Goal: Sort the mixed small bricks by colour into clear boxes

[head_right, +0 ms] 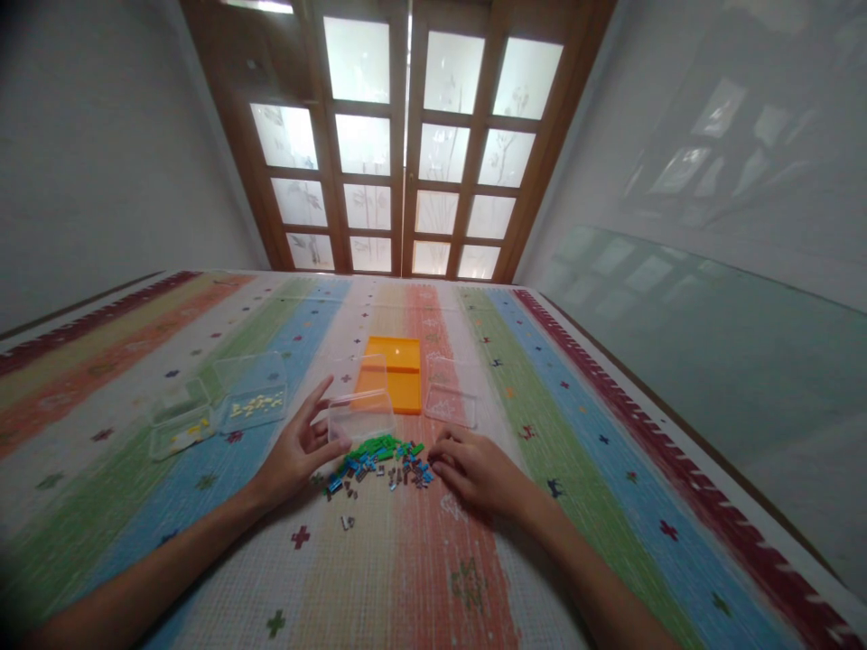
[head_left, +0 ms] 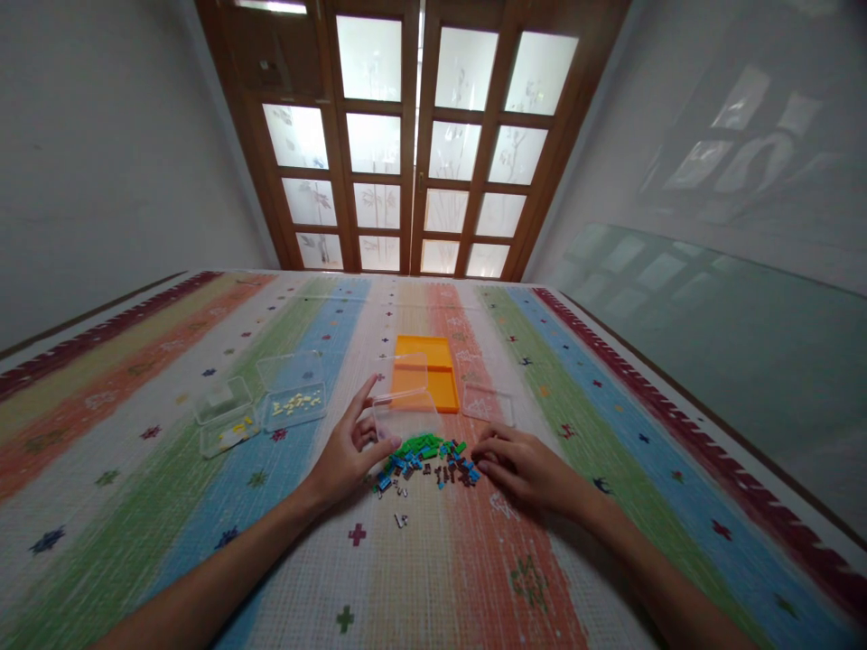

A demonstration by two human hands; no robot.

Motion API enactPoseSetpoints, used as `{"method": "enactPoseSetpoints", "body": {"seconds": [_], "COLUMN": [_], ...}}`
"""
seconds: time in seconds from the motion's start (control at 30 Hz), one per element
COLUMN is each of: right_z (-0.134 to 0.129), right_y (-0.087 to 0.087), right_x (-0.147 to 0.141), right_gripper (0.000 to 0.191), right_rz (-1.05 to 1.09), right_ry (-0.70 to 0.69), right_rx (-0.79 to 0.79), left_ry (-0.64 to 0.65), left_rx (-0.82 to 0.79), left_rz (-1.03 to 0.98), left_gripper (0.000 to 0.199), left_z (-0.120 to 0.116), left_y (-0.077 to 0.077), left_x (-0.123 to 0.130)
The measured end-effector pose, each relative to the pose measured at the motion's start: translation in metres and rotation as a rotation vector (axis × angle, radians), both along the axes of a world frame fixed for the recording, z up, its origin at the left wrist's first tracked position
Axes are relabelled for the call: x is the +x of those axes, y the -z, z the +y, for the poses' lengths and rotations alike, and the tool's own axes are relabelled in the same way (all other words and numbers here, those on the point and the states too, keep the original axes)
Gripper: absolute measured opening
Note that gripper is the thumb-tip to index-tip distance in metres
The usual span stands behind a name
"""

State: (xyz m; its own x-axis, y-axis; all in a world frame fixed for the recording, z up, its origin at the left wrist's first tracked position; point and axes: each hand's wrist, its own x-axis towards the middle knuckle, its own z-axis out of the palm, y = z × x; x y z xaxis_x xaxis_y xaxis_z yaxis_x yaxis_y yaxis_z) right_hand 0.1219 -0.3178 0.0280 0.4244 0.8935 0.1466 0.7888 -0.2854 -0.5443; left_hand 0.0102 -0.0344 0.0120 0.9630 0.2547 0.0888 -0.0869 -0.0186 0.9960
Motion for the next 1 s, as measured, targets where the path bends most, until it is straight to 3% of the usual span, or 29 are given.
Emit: {"method": "enactPoseSetpoints", "body": {"seconds": [0.77,1.0], "right_z": [0.005,0.021], "right_y": [0.007,-0.015], "right_x": [-0.001,-0.002], "right_gripper": [0.02,0.018], "right_rz": [-0.053,-0.08], "right_ry": [0.028,0.105], "right_rx": [-0.009,0.202], "left_ry": [0.009,0.038], "left_rx": [0.041,0.078], "left_rz": [-0.047,-0.062], "left_gripper": [0.096,0.096], "left_z": [-0.001,-0.002], "left_y": [0.001,0.001], "left_x": [0.001,-0.001]}}
